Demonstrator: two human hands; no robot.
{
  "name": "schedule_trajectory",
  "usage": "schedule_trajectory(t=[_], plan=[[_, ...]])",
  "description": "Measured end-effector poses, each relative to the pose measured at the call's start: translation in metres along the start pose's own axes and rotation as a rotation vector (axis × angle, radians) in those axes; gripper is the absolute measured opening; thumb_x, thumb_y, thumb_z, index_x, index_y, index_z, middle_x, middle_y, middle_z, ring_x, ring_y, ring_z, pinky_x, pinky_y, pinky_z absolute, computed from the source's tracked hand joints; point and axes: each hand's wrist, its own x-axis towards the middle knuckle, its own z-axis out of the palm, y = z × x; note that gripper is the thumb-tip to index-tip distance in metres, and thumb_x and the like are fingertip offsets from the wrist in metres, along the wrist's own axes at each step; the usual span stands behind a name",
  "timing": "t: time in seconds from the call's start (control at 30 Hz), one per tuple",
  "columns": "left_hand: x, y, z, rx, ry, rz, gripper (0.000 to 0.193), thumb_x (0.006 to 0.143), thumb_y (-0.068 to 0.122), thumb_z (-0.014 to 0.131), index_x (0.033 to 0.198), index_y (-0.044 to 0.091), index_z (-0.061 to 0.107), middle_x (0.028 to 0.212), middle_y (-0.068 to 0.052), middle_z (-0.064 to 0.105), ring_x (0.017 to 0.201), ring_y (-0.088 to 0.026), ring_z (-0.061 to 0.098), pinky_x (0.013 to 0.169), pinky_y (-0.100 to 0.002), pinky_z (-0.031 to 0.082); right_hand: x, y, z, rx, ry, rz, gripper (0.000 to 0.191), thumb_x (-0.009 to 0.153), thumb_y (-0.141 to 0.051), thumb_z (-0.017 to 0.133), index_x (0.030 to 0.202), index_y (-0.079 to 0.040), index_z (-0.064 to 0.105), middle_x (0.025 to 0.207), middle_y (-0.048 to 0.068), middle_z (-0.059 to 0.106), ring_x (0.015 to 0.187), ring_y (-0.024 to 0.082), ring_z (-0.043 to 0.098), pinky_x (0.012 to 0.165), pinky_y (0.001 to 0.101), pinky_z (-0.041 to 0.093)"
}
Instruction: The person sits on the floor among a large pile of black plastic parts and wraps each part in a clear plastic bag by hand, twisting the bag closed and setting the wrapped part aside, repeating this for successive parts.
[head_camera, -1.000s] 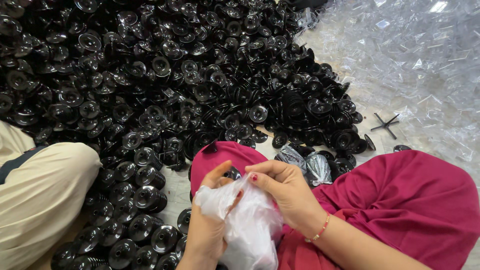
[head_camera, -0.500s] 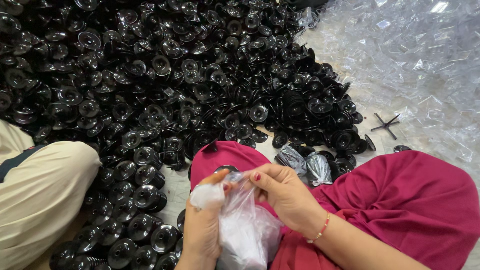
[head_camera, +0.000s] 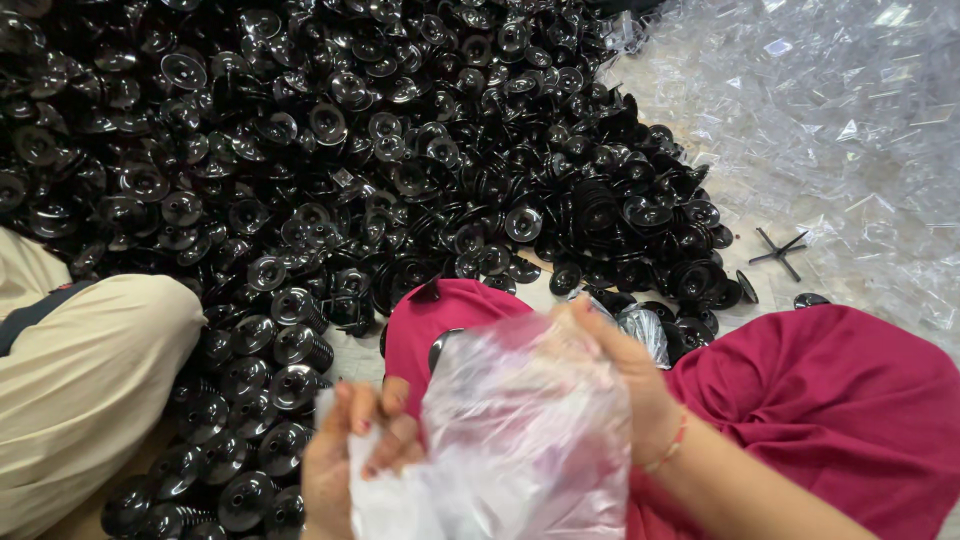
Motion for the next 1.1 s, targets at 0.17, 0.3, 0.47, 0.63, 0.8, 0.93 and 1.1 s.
schedule_trajectory(t=[0.17, 0.3, 0.47, 0.63, 0.8, 0.93, 1.1], plan=[[0.003, -0.002, -0.006, 0.276, 0.271, -0.055, 0.077, 0.093, 0.064, 0.065, 0.133, -0.001, 0.053, 0.120, -0.014, 0.061, 0.057, -0.009, 0.042, 0.052, -0.025, 0.040, 0.023, -0.001, -0.018, -0.060, -0.468, -0.174, 0.023, 0.113, -0.022, 0.058, 0.105, 0.000, 0.060, 0.085, 0.007, 0.064, 0.075, 0.016, 0.061, 0.069, 0.0312, 0.051], [0.028, -0.026, 0.026, 0.445, 0.063, -0.061, 0.098, 0.081, 0.060, 0.081, 0.144, -0.008, 0.051, 0.129, -0.021, 0.065, 0.070, -0.010, 0.054, 0.064, -0.022, 0.047, 0.027, 0.013, -0.026, -0.695, -0.128, -0.263, 0.029, 0.104, -0.028, 0.061, 0.090, -0.003, 0.063, 0.072, 0.001, 0.059, 0.063, 0.010, 0.051, 0.055, 0.0289, 0.041], [0.041, -0.067, 0.070, 1.531, 0.065, 0.236, 0.083, 0.071, 0.020, 0.089, 0.140, -0.001, 0.048, 0.122, -0.012, 0.067, 0.108, -0.014, 0.068, 0.092, -0.026, 0.054, 0.015, 0.009, -0.006, -1.540, 0.097, -0.809, 0.038, 0.100, -0.032, 0.064, 0.074, -0.005, 0.057, 0.060, 0.002, 0.053, 0.058, 0.009, 0.047, 0.051, 0.0282, 0.041], [0.046, -0.083, 0.050, 1.333, 0.282, 0.119, 0.056, 0.078, 0.009, 0.075, 0.130, -0.003, 0.060, 0.111, -0.008, 0.076, 0.096, -0.013, 0.073, 0.081, -0.026, 0.057, 0.004, 0.000, 0.002, -1.327, 0.067, -0.776, 0.026, 0.098, -0.027, 0.059, 0.082, -0.007, 0.066, 0.061, -0.004, 0.059, 0.055, 0.001, 0.056, 0.048, 0.0229, 0.045], [0.027, -0.065, 0.013, 0.606, 0.243, -0.233, 0.034, 0.094, 0.014, 0.074, 0.114, -0.010, 0.062, 0.079, -0.008, 0.066, 0.060, -0.009, 0.057, 0.053, -0.023, 0.043, 0.011, -0.003, -0.008, -0.972, -0.103, -0.571, 0.034, 0.108, -0.025, 0.056, 0.081, -0.004, 0.059, 0.069, -0.007, 0.052, 0.063, 0.000, 0.042, 0.053, 0.0227, 0.038], [0.014, -0.059, -0.010, 0.462, 0.187, -0.430, 0.049, 0.085, 0.034, 0.069, 0.114, -0.006, 0.066, 0.077, -0.003, 0.065, 0.055, -0.008, 0.053, 0.048, -0.023, 0.038, 0.013, -0.001, -0.007, -0.723, -0.159, -0.436, 0.031, 0.109, -0.024, 0.057, 0.094, -0.001, 0.070, 0.072, -0.009, 0.048, 0.063, -0.002, 0.036, 0.053, 0.0199, 0.032], [-0.006, -0.030, -0.043, 0.628, -0.161, -0.278, 0.045, 0.108, 0.030, 0.074, 0.106, -0.013, 0.061, 0.085, -0.006, 0.061, 0.061, -0.008, 0.046, 0.053, -0.020, 0.036, 0.005, -0.012, -0.003, -0.242, -0.061, -0.078, 0.030, 0.102, -0.027, 0.050, 0.092, -0.001, 0.062, 0.078, 0.007, 0.068, 0.065, 0.016, 0.062, 0.064, 0.0339, 0.054]])
